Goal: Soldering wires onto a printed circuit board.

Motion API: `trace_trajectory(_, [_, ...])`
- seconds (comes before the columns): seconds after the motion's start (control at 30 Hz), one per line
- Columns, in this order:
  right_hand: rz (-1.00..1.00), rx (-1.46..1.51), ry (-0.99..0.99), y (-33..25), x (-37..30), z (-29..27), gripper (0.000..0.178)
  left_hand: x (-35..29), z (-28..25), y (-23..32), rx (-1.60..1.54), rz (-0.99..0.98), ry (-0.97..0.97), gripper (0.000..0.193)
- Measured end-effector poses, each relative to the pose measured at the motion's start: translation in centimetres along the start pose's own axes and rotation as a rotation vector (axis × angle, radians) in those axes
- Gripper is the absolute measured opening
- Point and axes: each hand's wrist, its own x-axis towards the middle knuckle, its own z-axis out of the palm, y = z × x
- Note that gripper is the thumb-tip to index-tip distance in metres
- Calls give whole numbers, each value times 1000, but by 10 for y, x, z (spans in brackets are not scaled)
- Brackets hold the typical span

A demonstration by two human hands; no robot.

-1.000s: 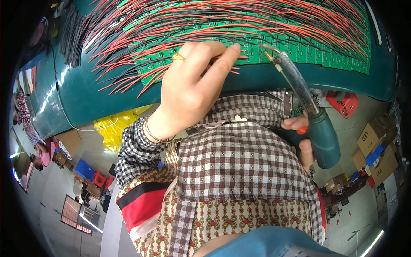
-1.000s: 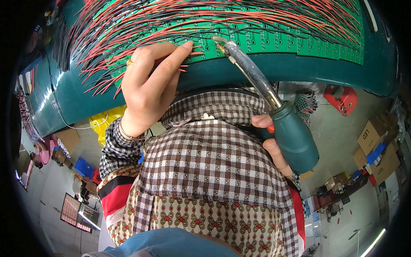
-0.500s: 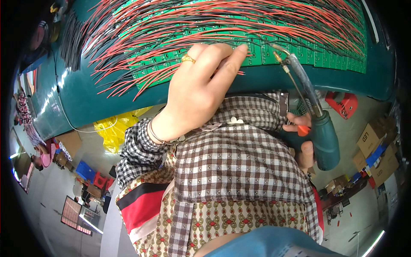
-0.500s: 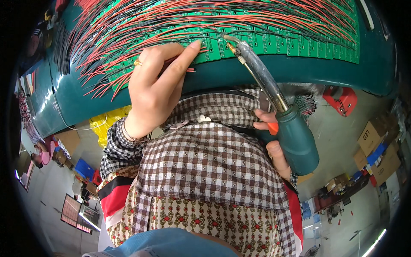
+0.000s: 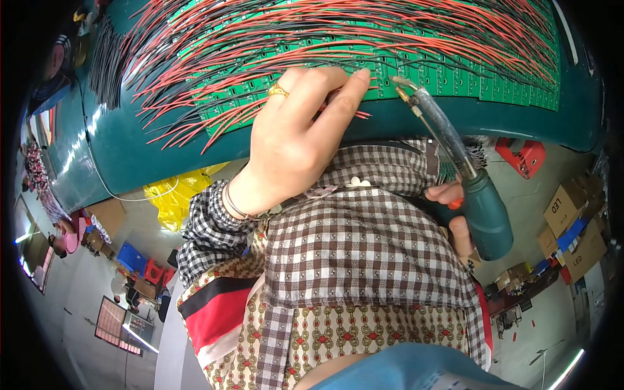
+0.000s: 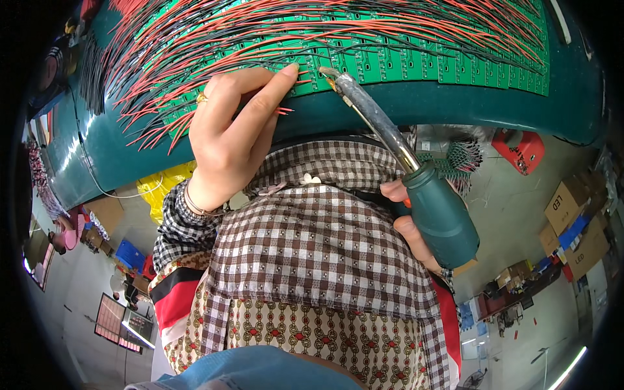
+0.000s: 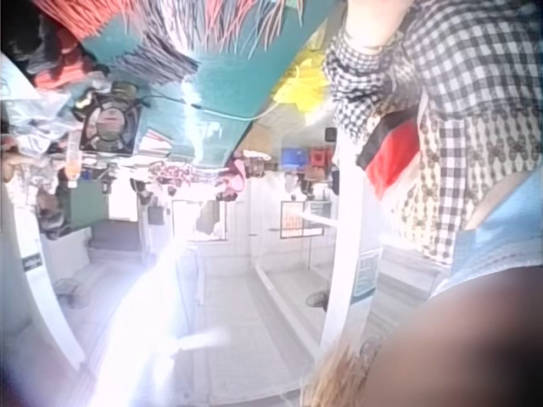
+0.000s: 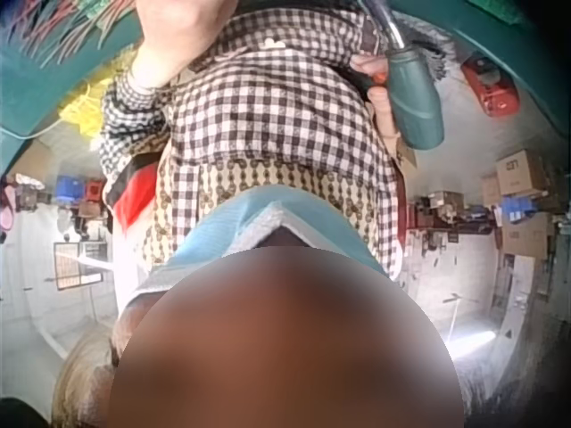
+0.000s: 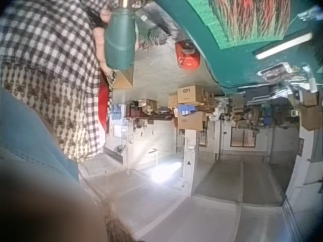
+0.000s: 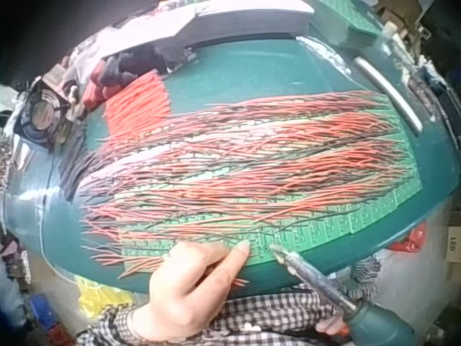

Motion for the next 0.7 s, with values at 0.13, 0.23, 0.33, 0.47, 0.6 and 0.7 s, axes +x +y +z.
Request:
trace_trajectory(0.13, [33, -41, 24, -6, 3, 3, 37, 1, -4, 2, -46, -74, -49, 47])
trace_trajectory(0.23, [21, -64, -23, -5, 4, -3, 36, 0, -3, 3, -43, -70, -47, 47])
trace_trajectory(0.33, [29, 11, -40, -2, 5, -6, 31, -2, -4, 2, -38, -64, -47, 46])
trace_trajectory(0.47, [54, 2, 14, -5, 2, -2, 30, 1, -3, 1, -50, -59, -39, 46])
trace_trajectory(0.6, [76, 25, 5, -3, 1, -3, 30, 1, -3, 1, -46, -61, -46, 46])
trace_trajectory(0.7, [45, -25, -82, -2, 3, -14, 30, 2, 0, -3, -15, 15, -23, 38])
